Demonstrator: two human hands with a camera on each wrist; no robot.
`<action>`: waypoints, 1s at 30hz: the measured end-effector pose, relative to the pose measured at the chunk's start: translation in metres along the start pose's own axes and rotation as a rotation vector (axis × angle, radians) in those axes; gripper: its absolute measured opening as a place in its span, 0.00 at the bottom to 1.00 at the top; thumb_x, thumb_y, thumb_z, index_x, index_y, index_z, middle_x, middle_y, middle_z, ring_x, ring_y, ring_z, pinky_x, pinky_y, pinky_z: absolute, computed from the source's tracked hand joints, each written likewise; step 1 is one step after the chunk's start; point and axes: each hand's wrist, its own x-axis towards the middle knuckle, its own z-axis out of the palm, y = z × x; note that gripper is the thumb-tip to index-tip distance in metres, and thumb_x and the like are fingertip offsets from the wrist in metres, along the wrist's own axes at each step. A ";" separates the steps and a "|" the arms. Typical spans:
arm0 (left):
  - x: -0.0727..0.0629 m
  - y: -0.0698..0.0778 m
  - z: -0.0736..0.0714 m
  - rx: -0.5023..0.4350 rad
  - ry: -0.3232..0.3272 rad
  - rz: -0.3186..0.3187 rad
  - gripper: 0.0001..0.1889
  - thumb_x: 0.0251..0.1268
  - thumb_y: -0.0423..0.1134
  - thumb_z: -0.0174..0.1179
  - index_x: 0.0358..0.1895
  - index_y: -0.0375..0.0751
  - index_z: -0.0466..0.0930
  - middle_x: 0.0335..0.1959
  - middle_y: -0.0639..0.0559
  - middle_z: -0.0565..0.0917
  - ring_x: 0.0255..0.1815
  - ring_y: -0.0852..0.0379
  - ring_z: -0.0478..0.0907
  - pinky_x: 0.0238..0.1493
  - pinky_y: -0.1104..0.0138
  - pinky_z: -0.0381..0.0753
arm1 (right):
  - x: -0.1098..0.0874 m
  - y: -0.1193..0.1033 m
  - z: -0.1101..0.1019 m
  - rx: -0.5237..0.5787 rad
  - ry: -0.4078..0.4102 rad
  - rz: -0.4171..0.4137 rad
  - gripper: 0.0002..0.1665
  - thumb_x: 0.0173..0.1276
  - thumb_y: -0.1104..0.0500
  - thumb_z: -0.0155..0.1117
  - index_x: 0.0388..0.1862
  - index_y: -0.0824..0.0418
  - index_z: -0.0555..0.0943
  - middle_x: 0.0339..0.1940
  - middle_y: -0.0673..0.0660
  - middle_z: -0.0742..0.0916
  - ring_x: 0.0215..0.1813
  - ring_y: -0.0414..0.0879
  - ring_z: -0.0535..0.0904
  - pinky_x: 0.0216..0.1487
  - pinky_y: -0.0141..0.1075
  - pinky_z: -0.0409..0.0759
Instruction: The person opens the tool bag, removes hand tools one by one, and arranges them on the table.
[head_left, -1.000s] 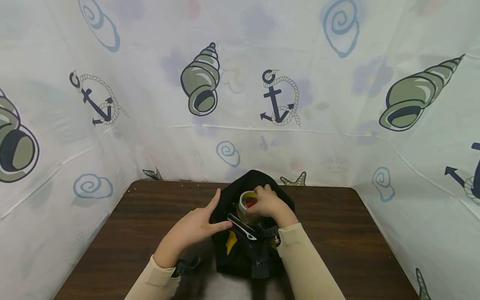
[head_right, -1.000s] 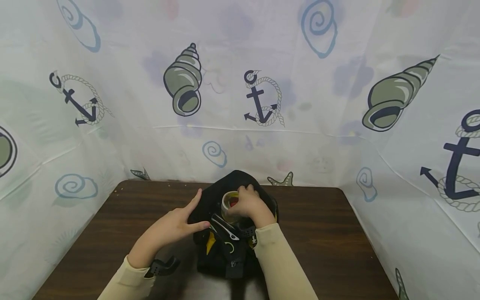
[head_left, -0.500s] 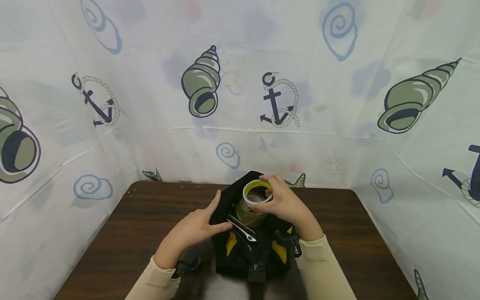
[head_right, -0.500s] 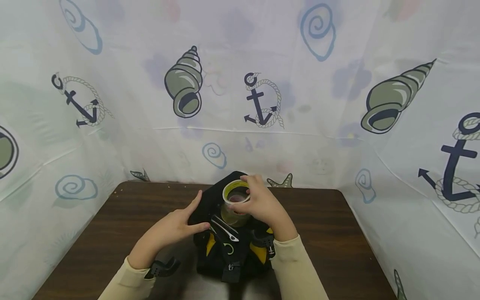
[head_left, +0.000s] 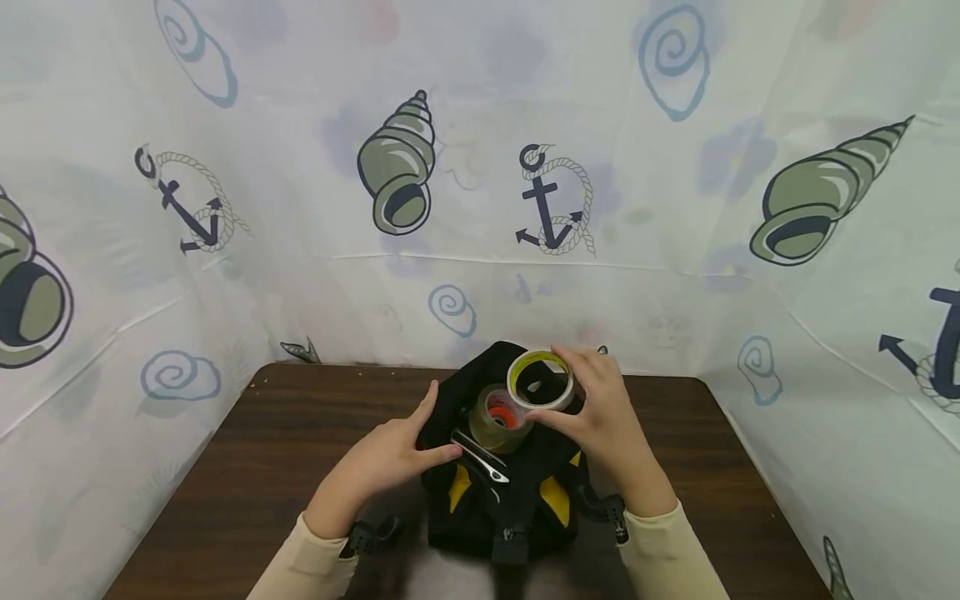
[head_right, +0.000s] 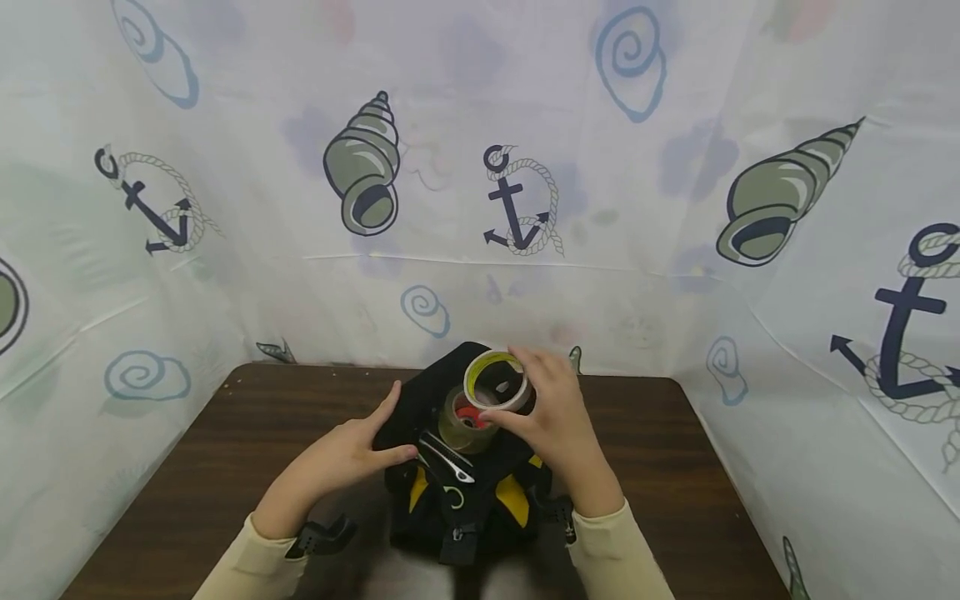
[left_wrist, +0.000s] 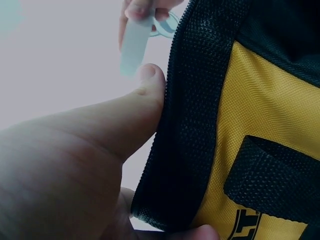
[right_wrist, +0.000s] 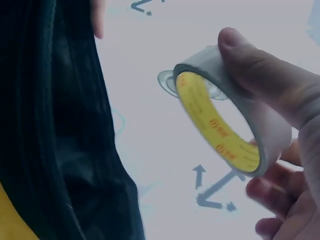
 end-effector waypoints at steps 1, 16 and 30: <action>0.000 0.000 0.000 0.000 0.001 0.000 0.59 0.68 0.79 0.61 0.90 0.72 0.31 0.68 0.37 0.86 0.60 0.42 0.89 0.61 0.41 0.86 | -0.001 0.002 -0.003 -0.006 0.022 -0.016 0.62 0.47 0.49 0.95 0.81 0.57 0.76 0.66 0.59 0.85 0.60 0.55 0.74 0.64 0.53 0.74; 0.005 -0.002 0.006 -0.003 -0.010 0.007 0.60 0.67 0.80 0.62 0.90 0.72 0.30 0.74 0.35 0.80 0.67 0.39 0.86 0.64 0.39 0.83 | -0.031 0.040 -0.037 0.006 0.312 -0.036 0.59 0.63 0.26 0.75 0.83 0.59 0.74 0.73 0.62 0.84 0.64 0.60 0.74 0.67 0.37 0.63; 0.008 -0.002 0.009 0.006 0.000 0.007 0.61 0.65 0.80 0.62 0.90 0.72 0.31 0.75 0.34 0.80 0.68 0.38 0.85 0.65 0.39 0.83 | -0.067 0.141 -0.017 0.152 0.394 0.528 0.53 0.62 0.59 0.88 0.84 0.51 0.72 0.71 0.61 0.82 0.58 0.38 0.72 0.62 0.22 0.66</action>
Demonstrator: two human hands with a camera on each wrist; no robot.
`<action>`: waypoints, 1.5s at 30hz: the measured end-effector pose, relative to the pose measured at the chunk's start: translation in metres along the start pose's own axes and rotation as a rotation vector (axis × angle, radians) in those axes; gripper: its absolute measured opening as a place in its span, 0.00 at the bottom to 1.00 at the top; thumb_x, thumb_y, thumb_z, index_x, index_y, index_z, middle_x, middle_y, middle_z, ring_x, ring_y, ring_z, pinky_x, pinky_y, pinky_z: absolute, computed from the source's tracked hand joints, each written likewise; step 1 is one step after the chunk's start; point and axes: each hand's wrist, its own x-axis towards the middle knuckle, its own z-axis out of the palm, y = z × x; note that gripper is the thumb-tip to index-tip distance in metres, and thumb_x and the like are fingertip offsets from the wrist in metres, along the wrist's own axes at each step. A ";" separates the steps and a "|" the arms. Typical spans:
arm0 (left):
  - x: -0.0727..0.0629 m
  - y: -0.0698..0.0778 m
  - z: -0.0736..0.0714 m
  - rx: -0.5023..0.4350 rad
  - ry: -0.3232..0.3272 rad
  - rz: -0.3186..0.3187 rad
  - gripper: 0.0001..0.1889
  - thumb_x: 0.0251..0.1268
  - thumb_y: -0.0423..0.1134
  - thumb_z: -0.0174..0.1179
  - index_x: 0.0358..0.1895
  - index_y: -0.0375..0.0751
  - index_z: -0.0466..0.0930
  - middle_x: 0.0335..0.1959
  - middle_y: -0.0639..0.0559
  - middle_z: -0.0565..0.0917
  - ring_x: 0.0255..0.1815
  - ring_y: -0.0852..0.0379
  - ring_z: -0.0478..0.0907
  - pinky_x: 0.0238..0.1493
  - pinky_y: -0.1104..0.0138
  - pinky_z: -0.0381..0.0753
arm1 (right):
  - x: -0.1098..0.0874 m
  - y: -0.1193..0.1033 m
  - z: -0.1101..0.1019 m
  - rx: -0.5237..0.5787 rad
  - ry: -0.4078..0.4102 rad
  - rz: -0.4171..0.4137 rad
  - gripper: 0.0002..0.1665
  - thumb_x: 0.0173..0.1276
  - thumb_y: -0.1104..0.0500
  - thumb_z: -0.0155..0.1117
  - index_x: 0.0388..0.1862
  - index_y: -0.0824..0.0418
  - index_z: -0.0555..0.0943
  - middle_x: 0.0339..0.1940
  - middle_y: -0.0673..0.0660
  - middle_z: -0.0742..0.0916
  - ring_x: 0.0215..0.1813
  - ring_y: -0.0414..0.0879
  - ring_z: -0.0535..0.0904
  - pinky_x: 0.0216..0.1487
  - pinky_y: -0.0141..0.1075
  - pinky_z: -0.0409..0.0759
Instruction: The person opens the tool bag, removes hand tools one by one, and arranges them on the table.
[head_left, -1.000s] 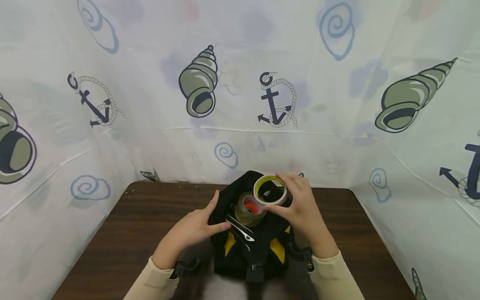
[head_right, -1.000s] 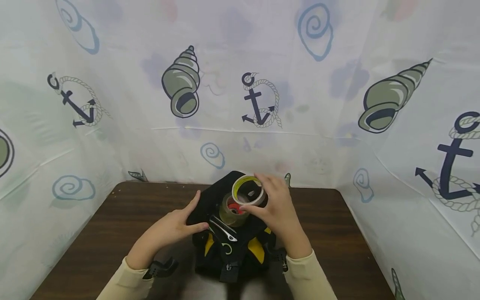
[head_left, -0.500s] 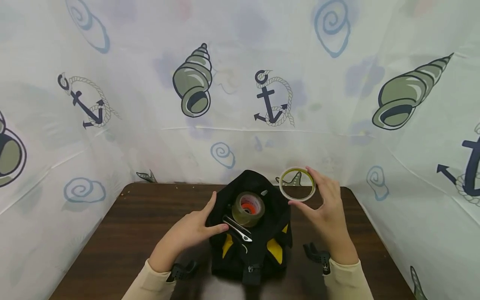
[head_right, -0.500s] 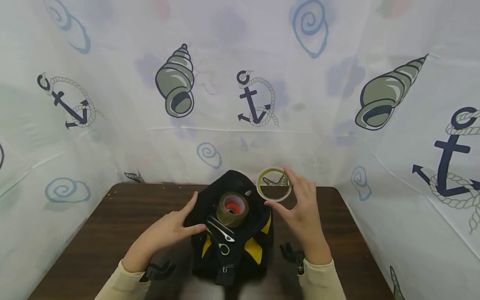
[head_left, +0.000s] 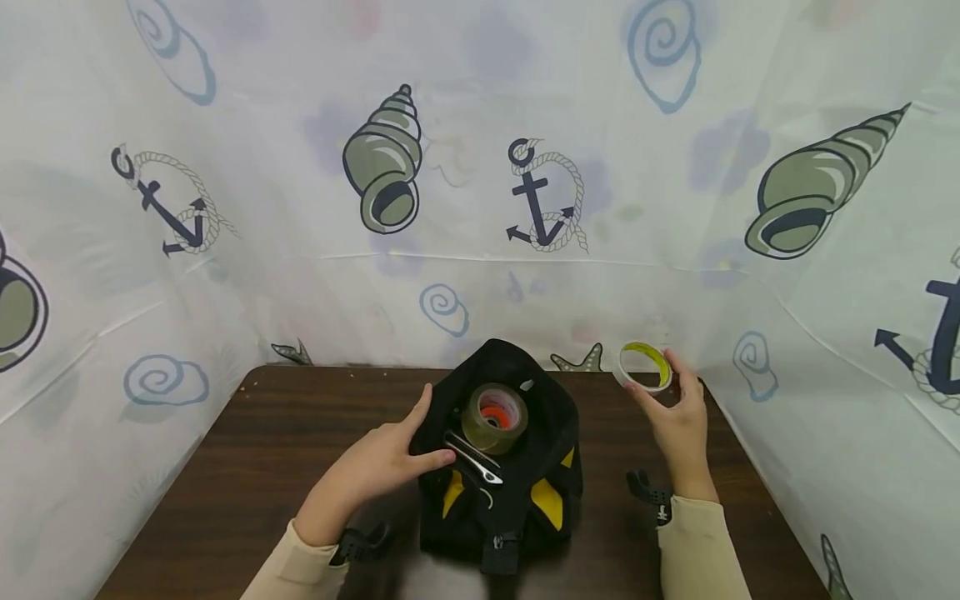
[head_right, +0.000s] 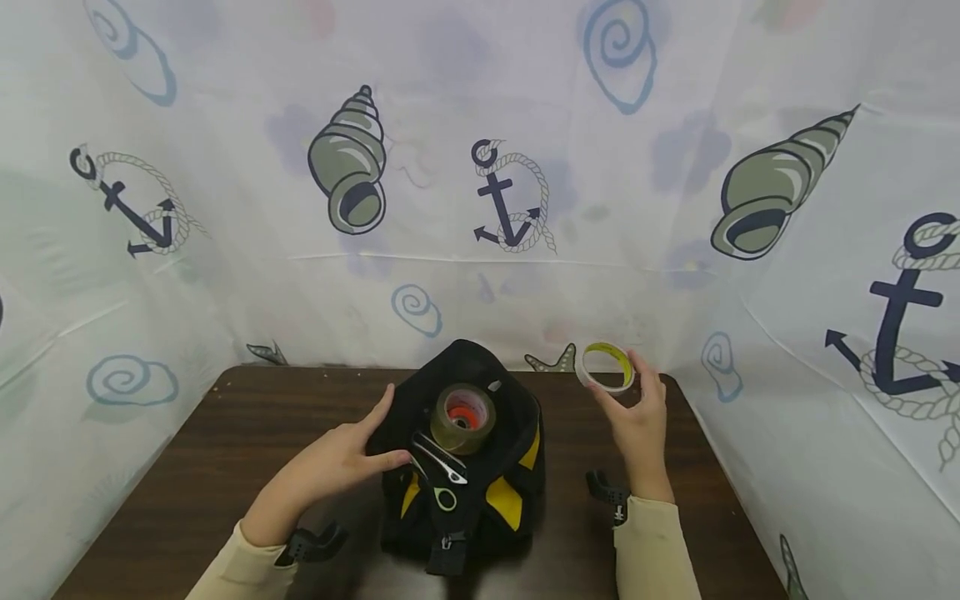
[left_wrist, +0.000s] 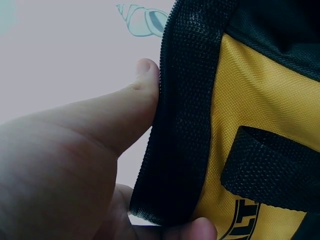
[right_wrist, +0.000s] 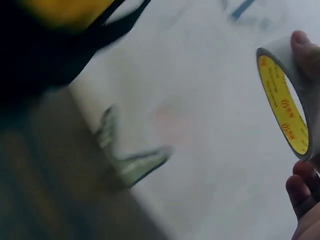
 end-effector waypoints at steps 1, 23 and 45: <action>0.000 0.000 0.000 0.001 0.000 0.003 0.61 0.66 0.80 0.61 0.90 0.72 0.31 0.75 0.33 0.79 0.68 0.38 0.85 0.65 0.39 0.83 | -0.001 0.012 0.003 0.035 -0.006 0.059 0.52 0.64 0.58 0.86 0.85 0.52 0.71 0.72 0.61 0.82 0.57 0.36 0.73 0.61 0.20 0.67; 0.000 0.001 0.000 -0.006 -0.011 0.017 0.61 0.66 0.79 0.63 0.91 0.69 0.32 0.75 0.33 0.80 0.69 0.37 0.85 0.66 0.39 0.83 | -0.020 0.107 0.026 -0.175 -0.200 0.361 0.59 0.69 0.45 0.82 0.85 0.71 0.61 0.80 0.76 0.71 0.76 0.73 0.63 0.77 0.67 0.64; 0.001 0.001 0.000 -0.011 -0.003 0.004 0.61 0.64 0.80 0.63 0.90 0.74 0.32 0.77 0.35 0.78 0.71 0.38 0.83 0.66 0.37 0.82 | -0.011 0.104 0.021 -0.175 -0.294 0.312 0.54 0.75 0.65 0.73 0.87 0.78 0.52 0.79 0.83 0.65 0.78 0.76 0.68 0.78 0.63 0.72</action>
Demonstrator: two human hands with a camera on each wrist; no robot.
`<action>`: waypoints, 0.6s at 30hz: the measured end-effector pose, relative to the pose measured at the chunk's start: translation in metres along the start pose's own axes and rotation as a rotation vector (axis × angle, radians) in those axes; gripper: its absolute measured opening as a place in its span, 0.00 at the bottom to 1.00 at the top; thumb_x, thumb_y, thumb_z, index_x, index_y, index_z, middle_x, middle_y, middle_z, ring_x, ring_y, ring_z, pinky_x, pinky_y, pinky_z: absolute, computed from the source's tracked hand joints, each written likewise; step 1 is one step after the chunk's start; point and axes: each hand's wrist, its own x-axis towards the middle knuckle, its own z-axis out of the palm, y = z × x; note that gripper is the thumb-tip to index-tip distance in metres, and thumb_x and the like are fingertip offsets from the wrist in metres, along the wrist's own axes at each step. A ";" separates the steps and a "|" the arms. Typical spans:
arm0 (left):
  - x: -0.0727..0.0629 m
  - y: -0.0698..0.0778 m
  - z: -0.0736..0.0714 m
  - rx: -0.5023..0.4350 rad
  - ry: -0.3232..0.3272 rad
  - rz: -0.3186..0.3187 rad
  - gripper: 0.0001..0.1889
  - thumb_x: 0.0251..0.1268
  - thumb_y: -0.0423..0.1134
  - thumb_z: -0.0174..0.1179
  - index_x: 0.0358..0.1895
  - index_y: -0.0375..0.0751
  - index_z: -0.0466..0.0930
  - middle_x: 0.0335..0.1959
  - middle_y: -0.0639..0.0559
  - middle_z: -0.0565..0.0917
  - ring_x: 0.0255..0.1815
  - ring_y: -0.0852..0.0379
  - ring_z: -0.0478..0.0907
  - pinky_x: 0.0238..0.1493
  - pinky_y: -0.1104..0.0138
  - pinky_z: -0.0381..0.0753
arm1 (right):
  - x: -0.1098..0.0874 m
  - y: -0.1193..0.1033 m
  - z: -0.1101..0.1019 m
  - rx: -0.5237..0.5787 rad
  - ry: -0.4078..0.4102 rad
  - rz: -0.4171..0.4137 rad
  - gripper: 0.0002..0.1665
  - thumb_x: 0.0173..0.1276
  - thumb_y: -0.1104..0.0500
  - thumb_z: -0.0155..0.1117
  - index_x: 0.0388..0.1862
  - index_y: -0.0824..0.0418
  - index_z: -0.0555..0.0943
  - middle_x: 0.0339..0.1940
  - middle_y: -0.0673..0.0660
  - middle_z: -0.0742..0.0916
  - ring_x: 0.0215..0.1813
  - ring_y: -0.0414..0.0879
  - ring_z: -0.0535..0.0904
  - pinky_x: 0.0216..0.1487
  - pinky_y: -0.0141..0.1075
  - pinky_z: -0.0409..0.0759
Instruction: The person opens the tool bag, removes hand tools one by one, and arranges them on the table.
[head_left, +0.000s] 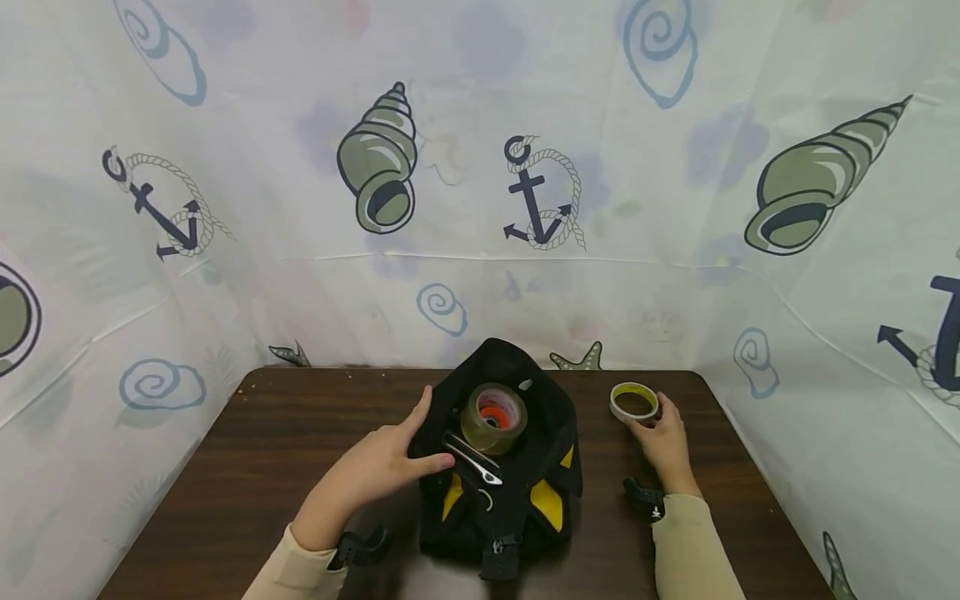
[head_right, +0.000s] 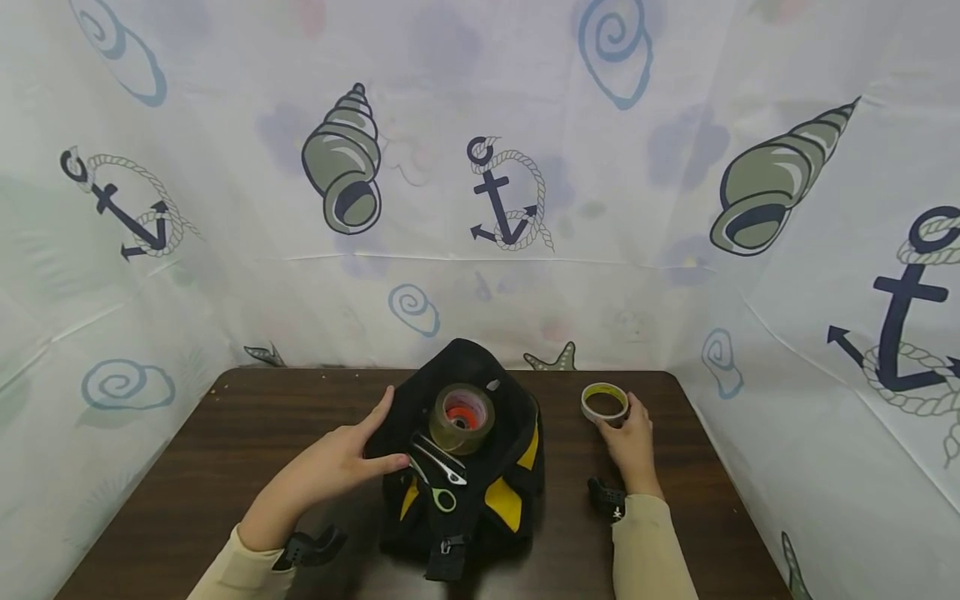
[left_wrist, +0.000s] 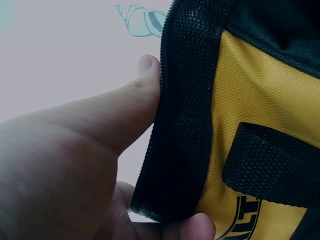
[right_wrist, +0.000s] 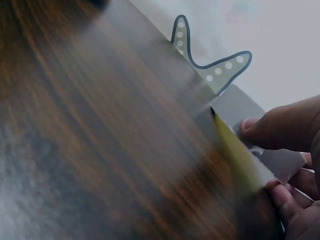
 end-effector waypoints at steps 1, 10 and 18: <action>0.000 0.000 0.000 0.001 0.001 0.001 0.61 0.64 0.80 0.63 0.90 0.73 0.33 0.77 0.35 0.78 0.71 0.38 0.83 0.66 0.37 0.82 | 0.000 0.000 0.000 0.004 0.009 0.002 0.53 0.74 0.65 0.74 0.87 0.78 0.53 0.77 0.82 0.66 0.75 0.74 0.71 0.76 0.52 0.79; 0.003 0.001 0.000 0.011 0.000 0.008 0.60 0.65 0.80 0.63 0.90 0.73 0.32 0.75 0.34 0.79 0.70 0.39 0.84 0.66 0.38 0.82 | 0.002 -0.001 0.003 -0.033 0.068 -0.005 0.51 0.74 0.62 0.76 0.85 0.76 0.59 0.68 0.77 0.70 0.67 0.66 0.72 0.68 0.40 0.80; 0.002 0.000 0.001 0.012 -0.003 -0.001 0.61 0.65 0.80 0.63 0.91 0.69 0.34 0.76 0.35 0.79 0.70 0.39 0.84 0.65 0.38 0.83 | 0.001 -0.002 0.005 -0.073 0.098 -0.038 0.46 0.71 0.65 0.76 0.82 0.78 0.65 0.63 0.78 0.75 0.66 0.69 0.69 0.68 0.60 0.74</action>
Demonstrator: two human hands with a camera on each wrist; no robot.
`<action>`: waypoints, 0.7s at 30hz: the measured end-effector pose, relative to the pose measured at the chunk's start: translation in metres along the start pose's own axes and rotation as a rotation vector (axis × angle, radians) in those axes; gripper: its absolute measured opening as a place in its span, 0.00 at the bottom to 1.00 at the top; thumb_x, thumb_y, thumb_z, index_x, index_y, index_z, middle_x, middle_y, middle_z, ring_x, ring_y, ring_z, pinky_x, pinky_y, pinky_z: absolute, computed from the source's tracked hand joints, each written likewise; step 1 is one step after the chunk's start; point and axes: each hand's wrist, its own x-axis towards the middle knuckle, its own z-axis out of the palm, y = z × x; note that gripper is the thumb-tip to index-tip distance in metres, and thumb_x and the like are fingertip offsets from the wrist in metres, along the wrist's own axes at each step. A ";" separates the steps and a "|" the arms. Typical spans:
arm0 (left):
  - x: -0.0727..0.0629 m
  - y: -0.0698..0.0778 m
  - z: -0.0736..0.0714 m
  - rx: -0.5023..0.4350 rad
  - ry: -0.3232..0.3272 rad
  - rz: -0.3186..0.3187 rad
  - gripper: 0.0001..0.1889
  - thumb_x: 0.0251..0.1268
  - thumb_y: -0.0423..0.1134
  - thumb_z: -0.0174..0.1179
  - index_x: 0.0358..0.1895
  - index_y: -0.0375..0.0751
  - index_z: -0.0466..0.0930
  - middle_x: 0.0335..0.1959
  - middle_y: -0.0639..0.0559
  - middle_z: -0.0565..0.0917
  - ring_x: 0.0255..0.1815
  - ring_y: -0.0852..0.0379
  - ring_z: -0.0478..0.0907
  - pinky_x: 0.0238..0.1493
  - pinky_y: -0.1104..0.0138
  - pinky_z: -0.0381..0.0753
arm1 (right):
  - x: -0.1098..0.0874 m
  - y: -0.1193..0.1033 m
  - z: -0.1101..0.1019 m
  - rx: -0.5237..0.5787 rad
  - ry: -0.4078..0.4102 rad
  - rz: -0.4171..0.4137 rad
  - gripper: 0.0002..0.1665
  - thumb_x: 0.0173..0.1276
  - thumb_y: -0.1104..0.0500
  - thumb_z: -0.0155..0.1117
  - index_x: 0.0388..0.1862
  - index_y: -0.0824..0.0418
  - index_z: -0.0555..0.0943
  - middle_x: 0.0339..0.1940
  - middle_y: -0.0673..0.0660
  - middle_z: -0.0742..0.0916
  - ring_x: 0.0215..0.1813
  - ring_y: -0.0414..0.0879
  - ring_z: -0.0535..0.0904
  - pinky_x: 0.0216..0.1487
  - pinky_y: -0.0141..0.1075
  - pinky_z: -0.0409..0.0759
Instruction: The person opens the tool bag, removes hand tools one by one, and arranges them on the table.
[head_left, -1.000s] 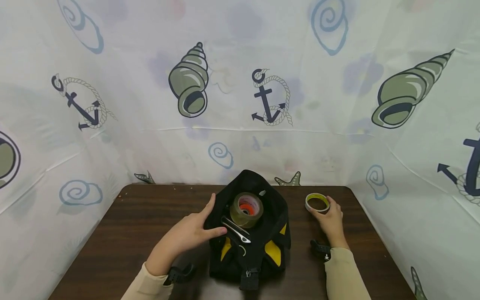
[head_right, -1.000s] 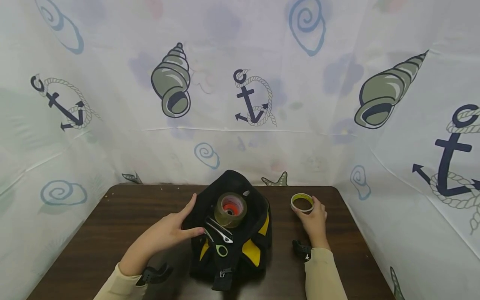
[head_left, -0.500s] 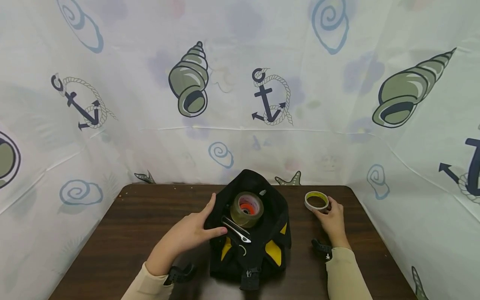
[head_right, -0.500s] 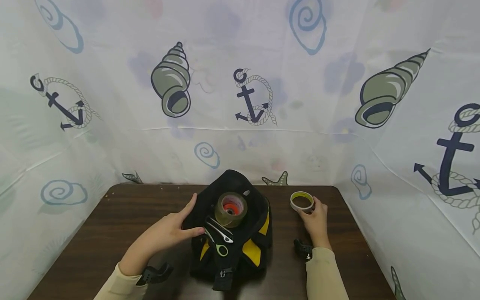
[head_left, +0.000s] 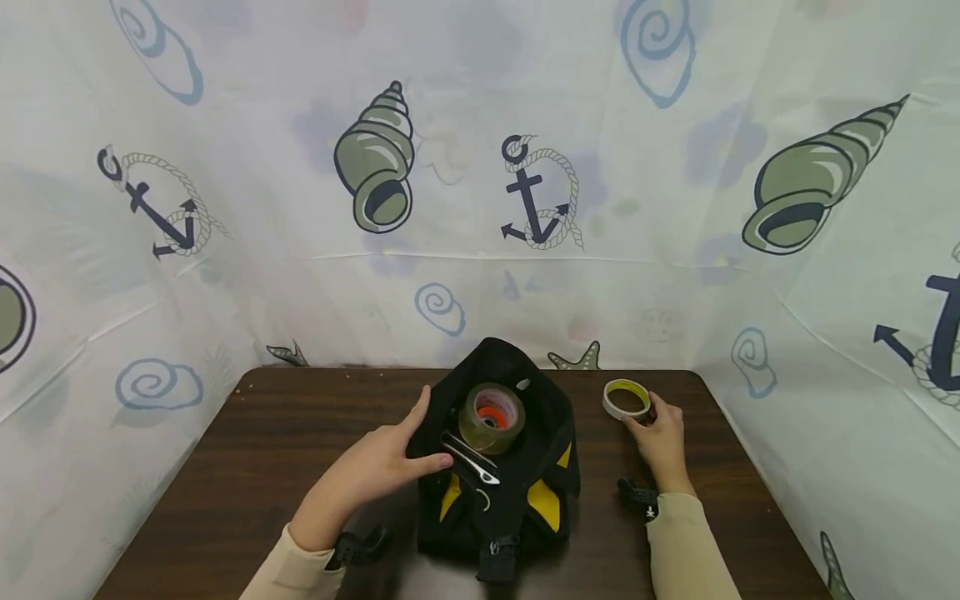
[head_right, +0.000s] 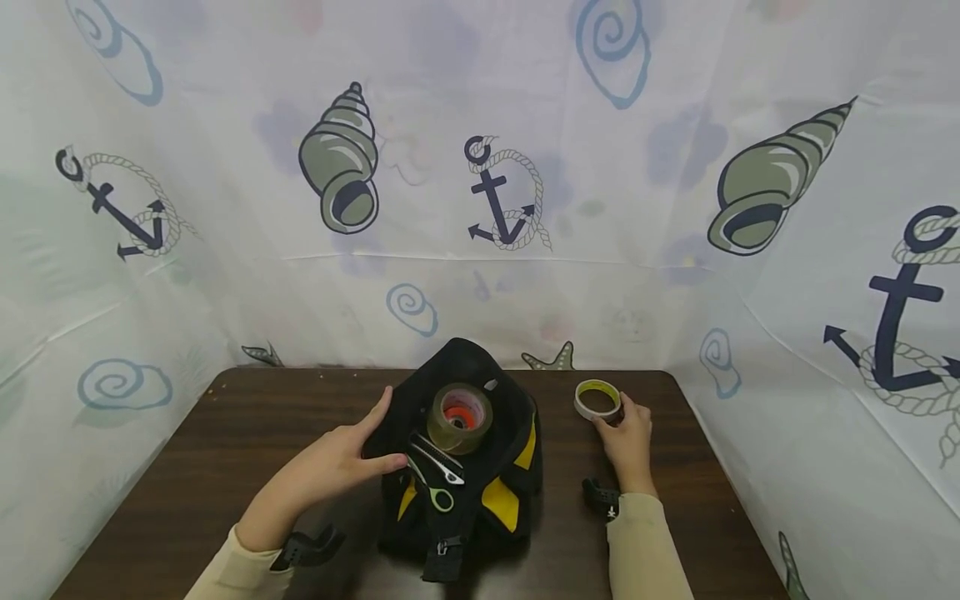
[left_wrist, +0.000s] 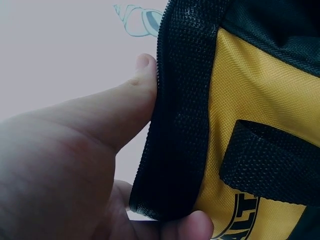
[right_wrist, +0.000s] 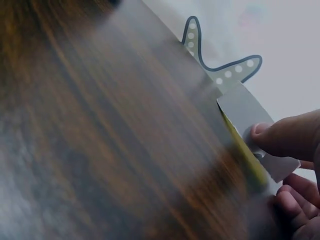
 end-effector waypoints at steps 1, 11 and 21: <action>0.000 0.000 0.000 -0.001 0.001 0.000 0.61 0.65 0.80 0.63 0.91 0.69 0.34 0.76 0.35 0.79 0.70 0.39 0.84 0.66 0.38 0.82 | 0.000 0.000 0.000 -0.002 0.009 -0.005 0.46 0.71 0.66 0.76 0.81 0.78 0.66 0.62 0.77 0.76 0.65 0.69 0.70 0.67 0.59 0.73; -0.001 0.002 -0.001 0.005 0.006 0.004 0.62 0.64 0.81 0.63 0.91 0.69 0.34 0.74 0.33 0.80 0.69 0.39 0.85 0.65 0.39 0.83 | 0.002 0.001 0.000 0.071 0.017 0.053 0.44 0.75 0.64 0.73 0.83 0.75 0.65 0.68 0.74 0.77 0.65 0.68 0.80 0.51 0.20 0.73; -0.002 0.001 0.000 -0.009 0.005 0.002 0.60 0.66 0.79 0.64 0.90 0.74 0.33 0.76 0.34 0.79 0.71 0.38 0.83 0.66 0.38 0.82 | -0.003 -0.002 0.000 0.133 0.046 0.064 0.39 0.74 0.66 0.72 0.79 0.73 0.70 0.67 0.74 0.76 0.65 0.69 0.80 0.43 0.06 0.62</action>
